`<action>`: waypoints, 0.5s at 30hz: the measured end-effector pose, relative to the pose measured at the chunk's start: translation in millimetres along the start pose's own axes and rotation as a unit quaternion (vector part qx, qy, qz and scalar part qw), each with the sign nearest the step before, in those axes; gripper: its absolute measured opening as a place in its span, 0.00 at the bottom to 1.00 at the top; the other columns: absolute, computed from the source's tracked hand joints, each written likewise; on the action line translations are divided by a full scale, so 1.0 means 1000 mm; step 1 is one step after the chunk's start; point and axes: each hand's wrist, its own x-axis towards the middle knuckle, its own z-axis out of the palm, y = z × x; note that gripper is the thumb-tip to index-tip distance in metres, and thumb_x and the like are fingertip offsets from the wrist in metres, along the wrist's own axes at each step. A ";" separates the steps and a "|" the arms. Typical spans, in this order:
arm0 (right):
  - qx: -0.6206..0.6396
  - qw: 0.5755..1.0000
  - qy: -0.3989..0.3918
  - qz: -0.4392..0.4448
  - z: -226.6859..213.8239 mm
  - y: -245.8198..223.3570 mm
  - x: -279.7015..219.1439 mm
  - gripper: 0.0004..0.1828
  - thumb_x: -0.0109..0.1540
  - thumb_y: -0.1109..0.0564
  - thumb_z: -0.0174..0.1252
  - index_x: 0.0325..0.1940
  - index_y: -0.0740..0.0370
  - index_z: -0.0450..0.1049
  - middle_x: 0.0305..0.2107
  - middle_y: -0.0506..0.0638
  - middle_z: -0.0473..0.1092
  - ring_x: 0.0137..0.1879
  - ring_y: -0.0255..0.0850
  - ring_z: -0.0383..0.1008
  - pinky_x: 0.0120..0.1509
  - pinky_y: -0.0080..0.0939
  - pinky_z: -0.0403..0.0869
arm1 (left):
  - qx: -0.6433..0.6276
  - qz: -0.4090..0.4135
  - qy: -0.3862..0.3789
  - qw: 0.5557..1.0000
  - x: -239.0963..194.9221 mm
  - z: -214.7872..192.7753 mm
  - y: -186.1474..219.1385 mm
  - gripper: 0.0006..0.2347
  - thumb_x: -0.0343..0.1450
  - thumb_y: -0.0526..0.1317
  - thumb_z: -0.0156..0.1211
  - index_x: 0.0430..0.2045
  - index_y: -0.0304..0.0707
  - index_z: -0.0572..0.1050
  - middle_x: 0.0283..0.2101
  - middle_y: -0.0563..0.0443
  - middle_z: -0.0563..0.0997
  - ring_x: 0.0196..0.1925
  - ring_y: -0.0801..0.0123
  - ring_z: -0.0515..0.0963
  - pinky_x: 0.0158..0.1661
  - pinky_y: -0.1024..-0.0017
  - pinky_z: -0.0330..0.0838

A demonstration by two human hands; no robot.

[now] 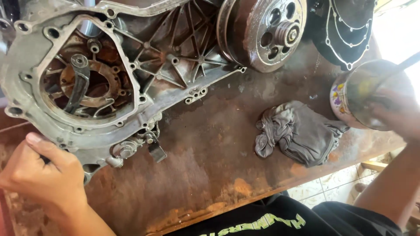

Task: Cleaning motorcycle engine components using a brush and solvent on a workbench.

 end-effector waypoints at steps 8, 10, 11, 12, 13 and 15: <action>-0.351 0.935 0.046 0.025 0.050 -0.154 0.008 0.28 0.50 0.53 0.71 0.53 0.65 0.80 0.41 0.64 0.77 0.50 0.60 0.77 0.54 0.52 0.74 | -0.001 0.006 0.002 1.000 0.006 -0.004 0.006 0.17 0.80 0.29 0.44 0.17 0.28 0.61 0.23 0.38 0.67 0.25 0.47 0.68 0.30 0.61 0.53; -0.383 0.918 0.020 0.098 0.046 -0.132 0.012 0.24 0.53 0.49 0.73 0.46 0.68 0.81 0.38 0.65 0.78 0.47 0.60 0.79 0.51 0.52 0.76 | 0.005 0.000 0.000 1.000 0.006 -0.004 0.007 0.17 0.80 0.29 0.45 0.17 0.28 0.62 0.22 0.38 0.67 0.24 0.46 0.68 0.29 0.60 0.54; -0.340 0.936 0.006 0.095 0.041 -0.114 0.013 0.21 0.53 0.51 0.70 0.45 0.66 0.82 0.36 0.64 0.78 0.42 0.57 0.80 0.50 0.51 0.77 | -0.002 0.006 0.001 1.000 0.005 -0.003 0.005 0.16 0.80 0.29 0.45 0.17 0.28 0.62 0.23 0.38 0.67 0.25 0.46 0.68 0.30 0.60 0.55; -0.297 0.951 -0.009 0.092 0.035 -0.096 0.015 0.19 0.52 0.53 0.67 0.43 0.64 0.83 0.33 0.63 0.79 0.37 0.54 0.82 0.49 0.51 0.78 | -0.010 0.012 0.003 1.000 0.003 -0.002 0.003 0.16 0.80 0.29 0.44 0.18 0.28 0.63 0.24 0.38 0.68 0.26 0.46 0.68 0.31 0.60 0.56; -0.297 0.951 -0.010 0.089 0.023 -0.085 0.016 0.19 0.52 0.53 0.67 0.43 0.64 0.83 0.33 0.63 0.79 0.37 0.54 0.82 0.49 0.51 0.78 | -0.008 0.010 0.004 1.000 0.004 -0.003 0.003 0.16 0.80 0.29 0.44 0.18 0.28 0.63 0.24 0.38 0.68 0.26 0.46 0.68 0.31 0.60 0.56; -0.283 0.957 0.015 0.054 0.002 -0.060 0.014 0.18 0.55 0.53 0.65 0.45 0.64 0.82 0.35 0.62 0.78 0.39 0.53 0.81 0.51 0.49 0.77 | -0.007 0.027 0.006 1.000 0.007 -0.004 0.005 0.17 0.82 0.28 0.45 0.19 0.27 0.65 0.24 0.39 0.69 0.25 0.47 0.68 0.30 0.61 0.55</action>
